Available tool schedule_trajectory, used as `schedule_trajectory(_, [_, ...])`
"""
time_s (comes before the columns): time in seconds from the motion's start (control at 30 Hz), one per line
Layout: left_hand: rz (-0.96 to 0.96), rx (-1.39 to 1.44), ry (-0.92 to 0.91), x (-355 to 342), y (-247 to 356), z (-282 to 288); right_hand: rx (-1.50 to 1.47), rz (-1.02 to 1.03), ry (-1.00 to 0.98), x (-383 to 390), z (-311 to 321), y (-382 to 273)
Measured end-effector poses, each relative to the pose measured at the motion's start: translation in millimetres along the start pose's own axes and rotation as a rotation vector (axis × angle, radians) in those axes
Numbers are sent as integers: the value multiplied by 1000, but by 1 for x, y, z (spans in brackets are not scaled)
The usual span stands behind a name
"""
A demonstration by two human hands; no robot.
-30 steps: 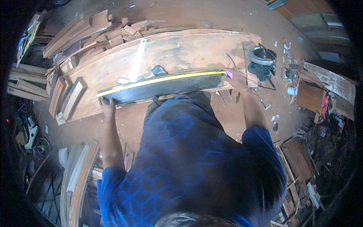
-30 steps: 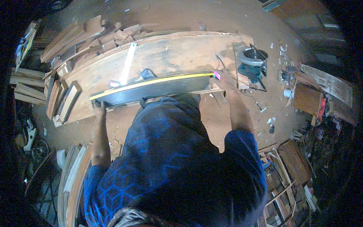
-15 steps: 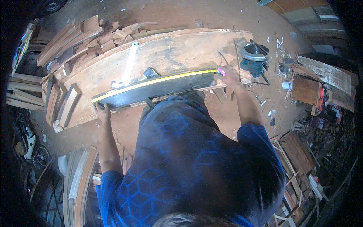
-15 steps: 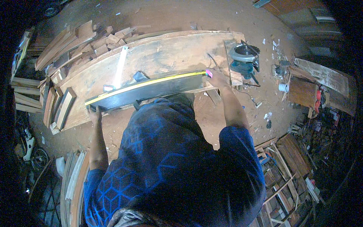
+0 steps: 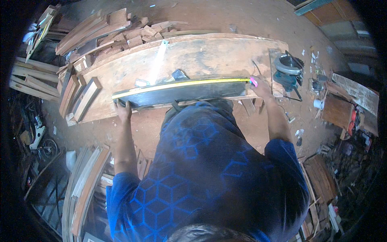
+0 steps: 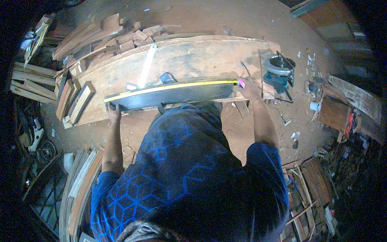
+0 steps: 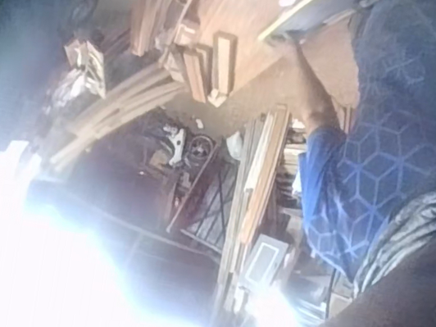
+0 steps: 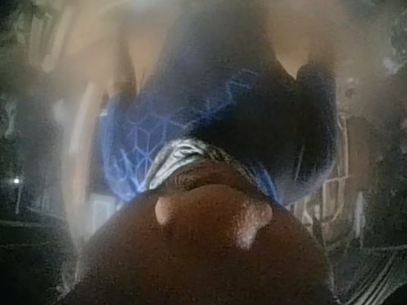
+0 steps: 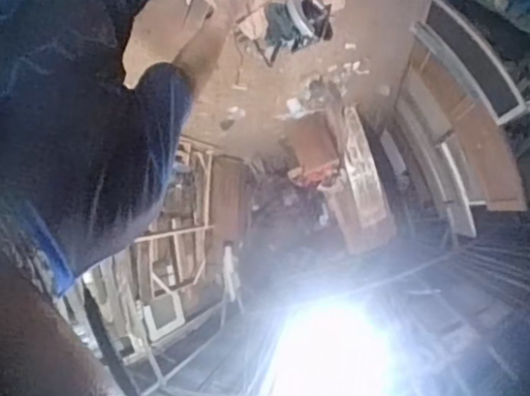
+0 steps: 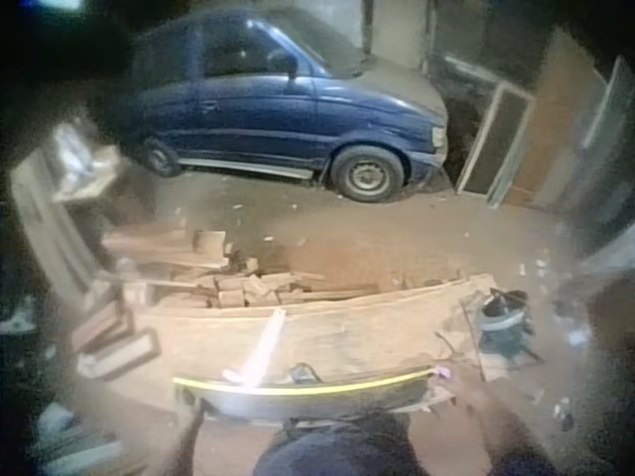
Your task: The person uses a circular saw to cut a long plank of wood into smaller pieces on a workbench. They measure the wood with a tape measure and mark it with a pencil before cutting. The person also uses a hammer to split a piece of wood and stacks the cut pieces.
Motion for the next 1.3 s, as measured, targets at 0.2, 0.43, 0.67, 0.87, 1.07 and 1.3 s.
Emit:
schedule_trajectory(0.2, [-52,69,-9,-4,-5,-4,5,27,9,3,6,-1])
schedule_trajectory(0.43, [-104,68,30,-9,-14,-7,-1,50,10,3,4,2])
schedule_trajectory(0.67, [-78,3,30,-5,-6,-4,19,27,11,2,6,1])
schedule_trajectory(0.87, [-60,30,17,-2,-1,-2,-8,10,-25,1,6,1])
schedule_trajectory(1.07, [-92,16,32,-2,-4,2,27,28,-18,0,6,-4])
schedule_trajectory(1.3, [-87,59,43,-3,1,2,-55,49,19,-1,0,4])
Point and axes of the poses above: each hand's wrist, its own x-axis away from the middle knuckle, its own z-axis out of the back of the hand, y = z × x, the point moved 7 cm from there along -x, towards the middle knuckle, and after that the axes turned 11 degrees about -y, right-handed, at the moved point
